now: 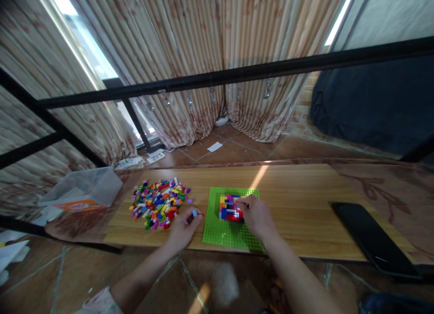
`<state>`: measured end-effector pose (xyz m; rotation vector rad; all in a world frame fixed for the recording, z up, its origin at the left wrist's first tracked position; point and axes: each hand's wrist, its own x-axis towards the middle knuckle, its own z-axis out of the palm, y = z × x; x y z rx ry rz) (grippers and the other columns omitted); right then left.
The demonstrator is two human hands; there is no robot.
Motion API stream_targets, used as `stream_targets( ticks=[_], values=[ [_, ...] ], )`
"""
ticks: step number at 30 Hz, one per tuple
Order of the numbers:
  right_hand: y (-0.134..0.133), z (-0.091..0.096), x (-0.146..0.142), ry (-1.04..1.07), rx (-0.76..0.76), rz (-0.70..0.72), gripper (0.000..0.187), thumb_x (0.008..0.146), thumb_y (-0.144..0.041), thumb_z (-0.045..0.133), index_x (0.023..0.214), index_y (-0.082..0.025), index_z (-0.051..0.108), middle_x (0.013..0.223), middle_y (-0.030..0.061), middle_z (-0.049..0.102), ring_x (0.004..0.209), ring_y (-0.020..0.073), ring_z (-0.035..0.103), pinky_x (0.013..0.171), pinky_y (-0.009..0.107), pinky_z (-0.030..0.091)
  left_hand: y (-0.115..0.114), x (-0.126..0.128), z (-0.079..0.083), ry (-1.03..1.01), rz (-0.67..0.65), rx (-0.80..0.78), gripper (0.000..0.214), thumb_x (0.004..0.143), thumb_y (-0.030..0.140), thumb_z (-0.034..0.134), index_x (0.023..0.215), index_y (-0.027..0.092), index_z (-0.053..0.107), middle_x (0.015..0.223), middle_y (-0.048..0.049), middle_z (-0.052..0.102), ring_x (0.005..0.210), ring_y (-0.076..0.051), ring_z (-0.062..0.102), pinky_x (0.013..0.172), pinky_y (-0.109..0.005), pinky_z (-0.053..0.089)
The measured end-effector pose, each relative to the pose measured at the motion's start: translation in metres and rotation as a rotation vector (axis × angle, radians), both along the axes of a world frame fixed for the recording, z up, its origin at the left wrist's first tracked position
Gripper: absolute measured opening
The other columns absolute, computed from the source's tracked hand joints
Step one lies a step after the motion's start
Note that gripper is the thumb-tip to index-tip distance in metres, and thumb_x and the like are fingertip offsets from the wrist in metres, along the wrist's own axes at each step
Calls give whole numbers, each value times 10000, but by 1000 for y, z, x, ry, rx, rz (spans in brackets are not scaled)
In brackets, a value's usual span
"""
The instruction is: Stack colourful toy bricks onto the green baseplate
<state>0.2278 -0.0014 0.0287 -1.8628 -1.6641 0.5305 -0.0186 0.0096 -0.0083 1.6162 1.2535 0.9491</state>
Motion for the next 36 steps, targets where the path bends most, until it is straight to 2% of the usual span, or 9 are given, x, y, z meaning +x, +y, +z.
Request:
stream_targets(
  ticks=[3,7,14,26,32,36],
  values=[
    [9,-7,-7,-78,52,56,299,871,-372,498,901,-220,753,889,71,707,788,189,646,726,290,452,4,0,1,93,-52,24,173,835,342,527,794,184,584,661,30,543,632,-125,498,600,-229,361],
    [21,-16,-17,-112,140,127,270,873,-329,513,855,-223,760,911,74,681,825,184,615,776,300,451,9,0,1,145,-60,65,174,845,335,524,792,182,589,683,21,563,655,-129,512,621,-233,366],
    [35,-30,-19,-85,260,142,196,816,-297,583,783,-232,765,883,67,651,849,199,575,819,340,455,11,-2,-6,136,-68,75,170,853,326,523,800,179,590,698,20,561,666,-129,515,629,-236,370],
    [36,-23,-15,-62,172,172,171,788,-288,607,750,-231,763,862,62,645,844,198,568,823,345,448,10,-3,-9,148,-86,73,194,867,348,518,797,179,583,687,26,541,630,-116,504,595,-234,361],
    [44,-28,-17,-44,135,132,125,743,-287,637,724,-222,743,838,47,639,829,185,577,811,330,455,9,-3,-4,159,-98,111,186,873,331,510,802,175,584,691,18,544,631,-117,508,602,-236,370],
    [47,-26,-17,36,58,77,130,710,-306,652,740,-206,729,844,44,645,797,172,595,744,297,476,8,-3,-3,181,-81,125,163,867,312,516,808,178,588,715,11,570,659,-124,529,624,-240,381]
  ],
)
